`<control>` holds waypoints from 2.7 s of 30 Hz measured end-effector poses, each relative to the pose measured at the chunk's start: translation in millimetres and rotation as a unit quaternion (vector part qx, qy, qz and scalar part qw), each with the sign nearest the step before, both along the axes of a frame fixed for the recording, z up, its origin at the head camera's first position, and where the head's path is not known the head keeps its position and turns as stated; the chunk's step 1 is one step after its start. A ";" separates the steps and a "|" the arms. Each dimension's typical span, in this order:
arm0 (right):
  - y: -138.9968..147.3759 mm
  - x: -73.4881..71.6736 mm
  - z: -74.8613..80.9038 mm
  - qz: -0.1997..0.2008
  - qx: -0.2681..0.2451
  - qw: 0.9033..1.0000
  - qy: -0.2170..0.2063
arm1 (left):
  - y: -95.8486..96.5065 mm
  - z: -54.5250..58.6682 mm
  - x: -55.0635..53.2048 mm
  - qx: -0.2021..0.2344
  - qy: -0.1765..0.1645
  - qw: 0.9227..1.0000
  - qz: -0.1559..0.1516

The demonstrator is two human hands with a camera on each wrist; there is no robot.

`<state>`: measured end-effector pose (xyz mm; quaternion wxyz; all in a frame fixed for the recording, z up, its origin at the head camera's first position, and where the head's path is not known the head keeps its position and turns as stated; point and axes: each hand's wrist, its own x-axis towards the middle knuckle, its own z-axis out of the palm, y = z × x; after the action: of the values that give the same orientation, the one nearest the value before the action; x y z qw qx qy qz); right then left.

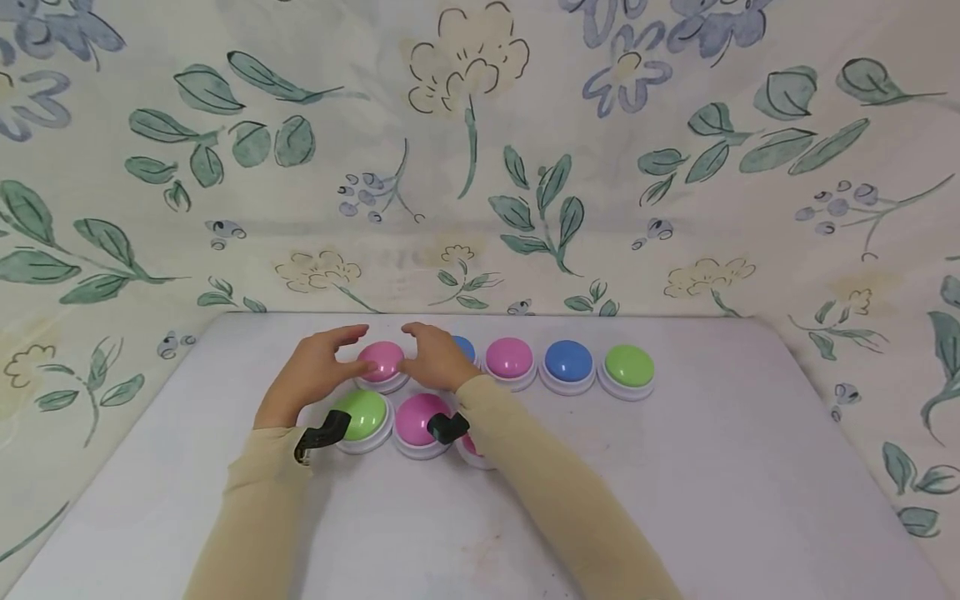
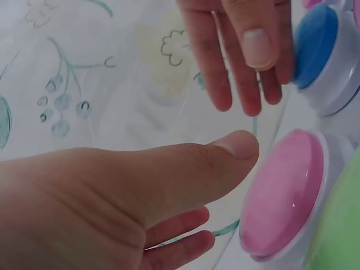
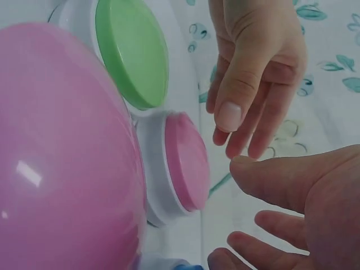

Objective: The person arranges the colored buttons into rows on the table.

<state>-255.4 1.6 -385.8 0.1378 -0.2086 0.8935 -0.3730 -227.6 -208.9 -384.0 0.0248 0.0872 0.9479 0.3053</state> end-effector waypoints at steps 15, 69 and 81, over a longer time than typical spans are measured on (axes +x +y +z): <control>-23.8 -1.9 -3.7 -0.016 0.018 0.999 -0.036 | -26.3 -12.9 -5.5 0.069 -0.004 0.998 -0.008; -49.5 1.4 -13.7 0.016 0.155 0.986 0.060 | -31.3 -35.2 -11.2 0.090 -0.025 0.995 -0.043; -44.5 6.3 -0.5 0.014 0.114 0.990 0.077 | -35.5 -25.9 -7.9 0.102 0.006 0.994 -0.045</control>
<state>-249.2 -42.9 -386.3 0.0968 -0.2325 0.9350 -0.2499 -235.5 -244.4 -410.0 0.0231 0.1334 0.9071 0.3987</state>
